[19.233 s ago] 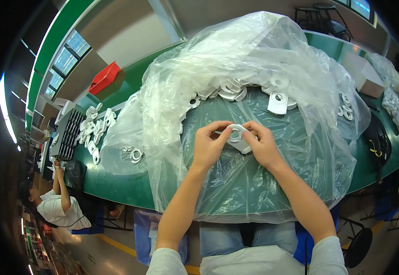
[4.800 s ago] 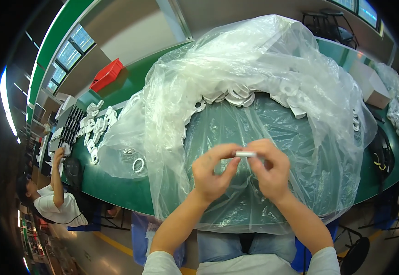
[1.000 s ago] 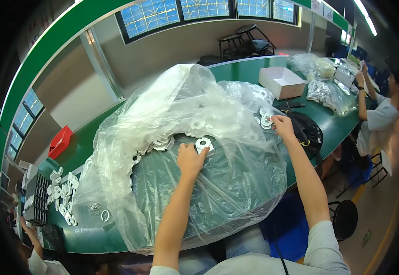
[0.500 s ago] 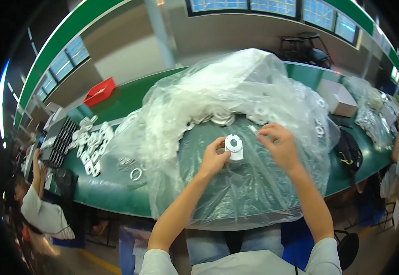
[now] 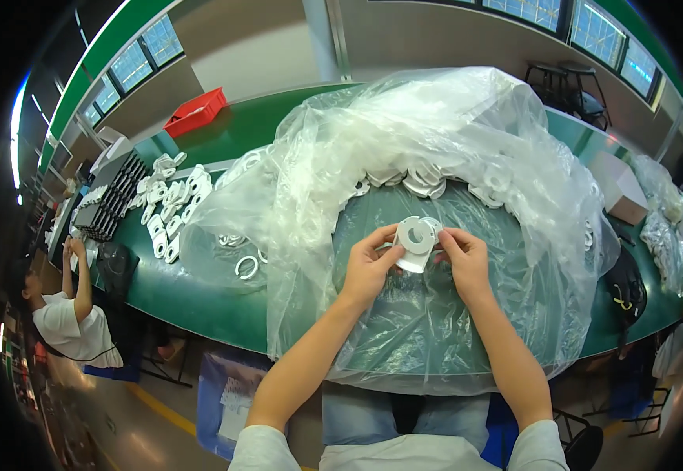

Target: Assembling small electronic components by inserting a circular ring into a white plastic housing.

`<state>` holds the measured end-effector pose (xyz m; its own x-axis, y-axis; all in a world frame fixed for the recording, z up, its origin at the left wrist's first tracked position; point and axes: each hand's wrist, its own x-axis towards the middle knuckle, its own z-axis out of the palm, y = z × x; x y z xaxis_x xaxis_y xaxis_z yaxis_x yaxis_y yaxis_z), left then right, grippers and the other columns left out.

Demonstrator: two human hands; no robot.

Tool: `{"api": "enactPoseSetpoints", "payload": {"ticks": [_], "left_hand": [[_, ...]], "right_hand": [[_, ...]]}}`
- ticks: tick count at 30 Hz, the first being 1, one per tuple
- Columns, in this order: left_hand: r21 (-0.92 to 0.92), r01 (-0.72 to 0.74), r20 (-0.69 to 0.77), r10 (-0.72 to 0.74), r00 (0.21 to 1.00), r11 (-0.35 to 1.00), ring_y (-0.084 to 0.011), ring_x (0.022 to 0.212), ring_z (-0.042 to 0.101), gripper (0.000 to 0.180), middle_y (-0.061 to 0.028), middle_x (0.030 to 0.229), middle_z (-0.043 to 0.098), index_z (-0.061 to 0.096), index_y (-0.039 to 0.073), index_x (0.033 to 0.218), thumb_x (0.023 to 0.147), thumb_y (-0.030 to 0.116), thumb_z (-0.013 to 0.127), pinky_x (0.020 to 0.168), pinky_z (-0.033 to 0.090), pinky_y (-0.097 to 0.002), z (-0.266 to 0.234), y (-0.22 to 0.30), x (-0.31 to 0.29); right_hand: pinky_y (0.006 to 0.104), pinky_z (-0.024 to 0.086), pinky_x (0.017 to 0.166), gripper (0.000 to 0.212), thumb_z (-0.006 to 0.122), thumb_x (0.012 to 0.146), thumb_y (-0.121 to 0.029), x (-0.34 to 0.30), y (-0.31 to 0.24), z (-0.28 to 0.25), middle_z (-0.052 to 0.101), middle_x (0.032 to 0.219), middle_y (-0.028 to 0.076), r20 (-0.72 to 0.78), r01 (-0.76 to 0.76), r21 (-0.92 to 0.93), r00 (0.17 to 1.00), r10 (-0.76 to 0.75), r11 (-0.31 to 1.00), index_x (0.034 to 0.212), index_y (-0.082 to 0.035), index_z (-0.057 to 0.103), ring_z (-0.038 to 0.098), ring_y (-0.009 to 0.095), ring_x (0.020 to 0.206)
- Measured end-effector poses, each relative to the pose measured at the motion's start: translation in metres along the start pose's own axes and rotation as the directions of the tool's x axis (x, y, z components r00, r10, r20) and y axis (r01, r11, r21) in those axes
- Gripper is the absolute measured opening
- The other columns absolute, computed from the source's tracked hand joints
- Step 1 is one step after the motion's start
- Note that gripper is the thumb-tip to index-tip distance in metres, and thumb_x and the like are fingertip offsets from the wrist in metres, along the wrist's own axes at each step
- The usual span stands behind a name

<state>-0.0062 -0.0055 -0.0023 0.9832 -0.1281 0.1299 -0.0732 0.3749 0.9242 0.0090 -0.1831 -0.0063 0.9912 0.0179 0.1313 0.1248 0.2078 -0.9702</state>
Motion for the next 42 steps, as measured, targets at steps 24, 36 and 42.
{"api": "enactPoseSetpoints", "payload": {"ticks": [24,36,42], "left_hand": [[0.203,-0.02,-0.05,0.031,0.998,0.979,-0.0057,0.063,0.056,0.029,-0.0064,0.085,0.066,0.059,-0.001,0.114,0.086,0.003,0.06,0.049,0.041,-0.0182,0.01,-0.005,-0.006],[0.238,-0.027,-0.115,0.056,0.992,0.971,-0.0065,0.065,0.057,0.029,-0.0091,0.095,0.065,0.059,-0.001,0.114,0.085,0.001,0.059,0.046,0.042,-0.0189,0.009,-0.004,-0.006],[0.193,-0.083,-0.089,0.102,0.991,0.978,-0.0067,0.068,0.057,0.028,-0.0073,0.092,0.064,0.058,-0.001,0.114,0.086,0.002,0.058,0.047,0.042,-0.019,0.008,-0.002,-0.005]], "right_hand": [[0.024,0.049,0.066,0.022,0.058,0.083,-0.005,-0.006,0.004,-0.004,0.065,0.092,0.004,0.241,-0.103,0.017,0.966,0.096,0.995,0.104,0.001,0.063,0.059,0.01,0.077],[0.0242,0.048,0.065,0.023,0.054,0.092,-0.016,-0.011,-0.003,0.002,0.065,0.092,0.004,0.281,-0.06,-0.041,0.957,0.069,0.997,0.104,0.001,0.064,0.059,0.01,0.079],[0.0259,0.05,0.067,0.027,0.052,0.095,-0.024,-0.012,-0.004,0.006,0.064,0.098,0.005,0.243,-0.235,0.3,0.956,0.164,0.925,0.105,0.0,0.062,0.059,0.011,0.082]]}}
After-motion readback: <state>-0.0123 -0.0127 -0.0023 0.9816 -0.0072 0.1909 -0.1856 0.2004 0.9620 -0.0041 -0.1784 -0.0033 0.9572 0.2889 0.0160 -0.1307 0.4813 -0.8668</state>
